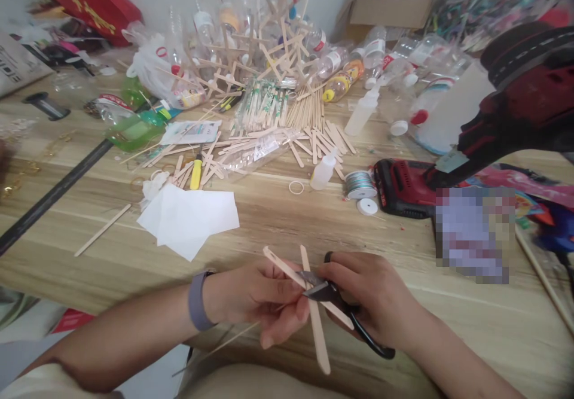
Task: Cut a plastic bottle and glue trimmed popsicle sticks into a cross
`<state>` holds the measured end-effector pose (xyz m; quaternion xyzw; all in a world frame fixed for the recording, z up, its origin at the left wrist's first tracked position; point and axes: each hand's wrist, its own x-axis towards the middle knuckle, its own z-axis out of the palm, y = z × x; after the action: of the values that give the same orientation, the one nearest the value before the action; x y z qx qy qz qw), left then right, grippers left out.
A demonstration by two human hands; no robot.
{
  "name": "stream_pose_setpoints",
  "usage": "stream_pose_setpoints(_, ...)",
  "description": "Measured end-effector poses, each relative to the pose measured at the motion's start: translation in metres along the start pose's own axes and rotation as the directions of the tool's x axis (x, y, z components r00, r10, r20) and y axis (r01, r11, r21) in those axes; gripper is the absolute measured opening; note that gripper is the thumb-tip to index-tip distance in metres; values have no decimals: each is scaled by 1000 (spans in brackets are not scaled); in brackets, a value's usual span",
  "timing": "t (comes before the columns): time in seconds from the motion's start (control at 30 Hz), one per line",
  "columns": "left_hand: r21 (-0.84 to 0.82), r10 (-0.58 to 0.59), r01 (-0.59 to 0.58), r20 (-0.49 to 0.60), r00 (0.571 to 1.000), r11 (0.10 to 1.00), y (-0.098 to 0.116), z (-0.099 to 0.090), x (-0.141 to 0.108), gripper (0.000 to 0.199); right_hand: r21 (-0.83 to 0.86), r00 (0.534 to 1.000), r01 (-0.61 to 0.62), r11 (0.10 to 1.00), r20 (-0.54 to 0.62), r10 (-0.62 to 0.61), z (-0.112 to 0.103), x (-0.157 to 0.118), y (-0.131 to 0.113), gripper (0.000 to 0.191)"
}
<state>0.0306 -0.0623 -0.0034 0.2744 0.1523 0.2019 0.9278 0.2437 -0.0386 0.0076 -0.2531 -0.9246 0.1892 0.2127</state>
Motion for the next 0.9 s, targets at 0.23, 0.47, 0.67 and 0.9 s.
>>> stream_pose_setpoints(0.23,-14,-18,18,3,1000,1000,0,1,0,42,-34,1000,-6,999,28,7,0,-1,-3,16)
stream_pose_setpoints(0.47,-8,-56,56,-63,996,998,2,4,-3,42,-119,999,46,992,2,-46,2,-1,-1,6)
stream_pose_setpoints(0.67,3,-33,34,-69,997,999,4,9,-2,48,-152,995,85,985,-43,-93,4,-2,-1,3)
stream_pose_setpoints(0.9,21,-13,14,-30,999,1000,1,4,-1,47,-171,994,80,982,-58,-91,6,-3,-2,5)
